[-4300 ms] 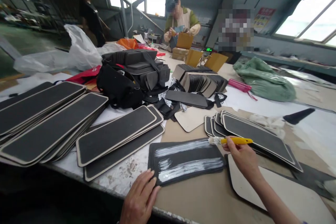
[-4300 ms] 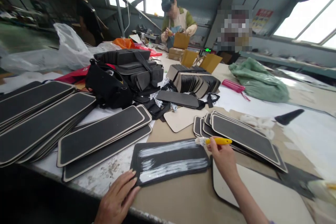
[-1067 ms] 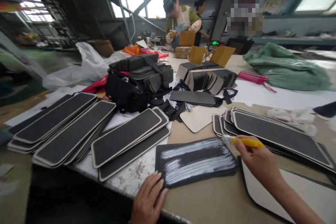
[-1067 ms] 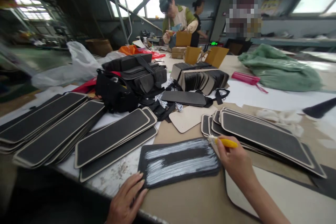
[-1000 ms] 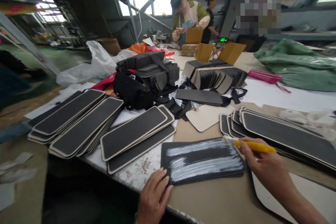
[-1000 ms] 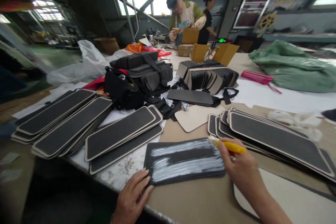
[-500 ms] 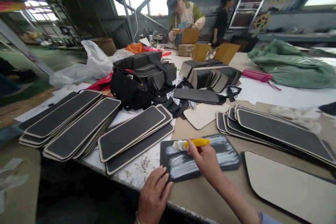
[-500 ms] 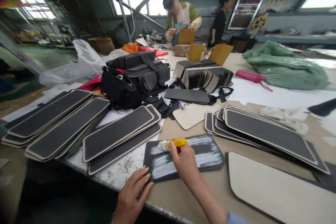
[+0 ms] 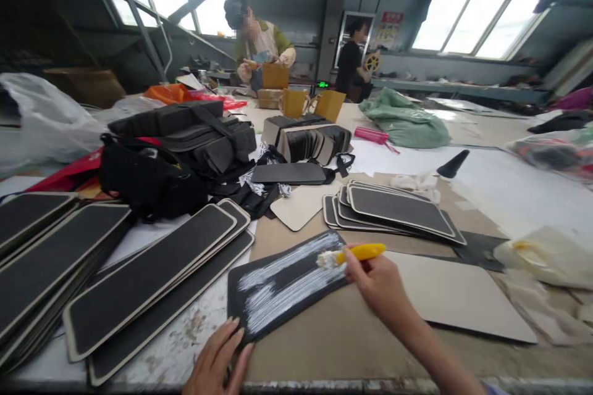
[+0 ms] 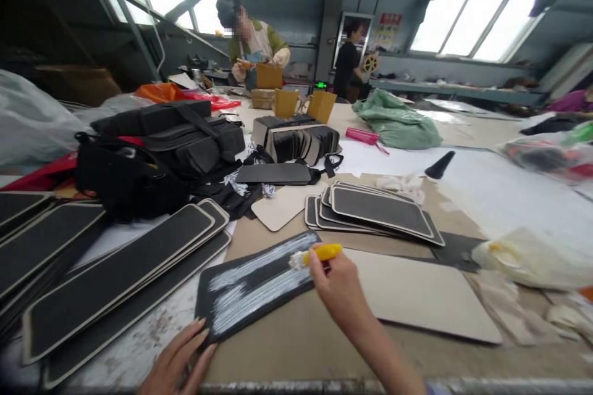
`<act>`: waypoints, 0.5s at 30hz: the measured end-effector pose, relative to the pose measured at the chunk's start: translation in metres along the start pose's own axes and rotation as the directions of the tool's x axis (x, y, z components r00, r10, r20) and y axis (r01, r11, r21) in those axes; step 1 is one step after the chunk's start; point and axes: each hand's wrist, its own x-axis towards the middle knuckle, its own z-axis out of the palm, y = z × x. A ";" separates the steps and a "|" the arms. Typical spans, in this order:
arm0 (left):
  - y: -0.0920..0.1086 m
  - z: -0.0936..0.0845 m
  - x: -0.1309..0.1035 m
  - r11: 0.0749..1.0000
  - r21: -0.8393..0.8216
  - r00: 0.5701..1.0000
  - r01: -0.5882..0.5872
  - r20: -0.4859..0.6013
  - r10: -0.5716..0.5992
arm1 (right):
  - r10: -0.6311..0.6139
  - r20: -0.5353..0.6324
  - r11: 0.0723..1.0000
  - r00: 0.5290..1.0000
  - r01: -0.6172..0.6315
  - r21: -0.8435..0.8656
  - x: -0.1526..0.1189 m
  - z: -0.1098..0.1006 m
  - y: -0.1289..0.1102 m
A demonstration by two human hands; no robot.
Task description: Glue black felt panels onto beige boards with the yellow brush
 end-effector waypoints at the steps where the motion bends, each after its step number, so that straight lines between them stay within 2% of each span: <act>1: 0.003 -0.002 0.002 1.000 -0.002 1.000 0.021 0.002 -0.021 | 0.034 -0.015 0.998 0.999 -0.035 -0.048 0.004 -0.017 0.003; 4: 0.011 -0.008 0.010 0.998 0.014 0.998 0.059 0.020 -0.059 | 0.063 -0.060 0.970 0.996 -0.075 -0.229 0.015 -0.061 0.010; 7: 0.016 -0.012 0.017 0.996 0.057 0.997 0.068 0.026 -0.070 | 0.062 0.059 0.936 0.996 -0.037 -0.351 0.025 -0.087 0.017; 10: 0.019 -0.011 0.021 0.995 0.078 0.997 0.068 0.029 -0.071 | 0.105 0.241 0.917 0.965 0.000 -0.399 0.035 -0.088 0.024; 15: 0.013 -0.003 0.009 0.994 0.042 0.994 0.099 0.039 -0.101 | 0.234 0.432 0.809 0.871 0.072 -0.583 0.058 -0.063 0.031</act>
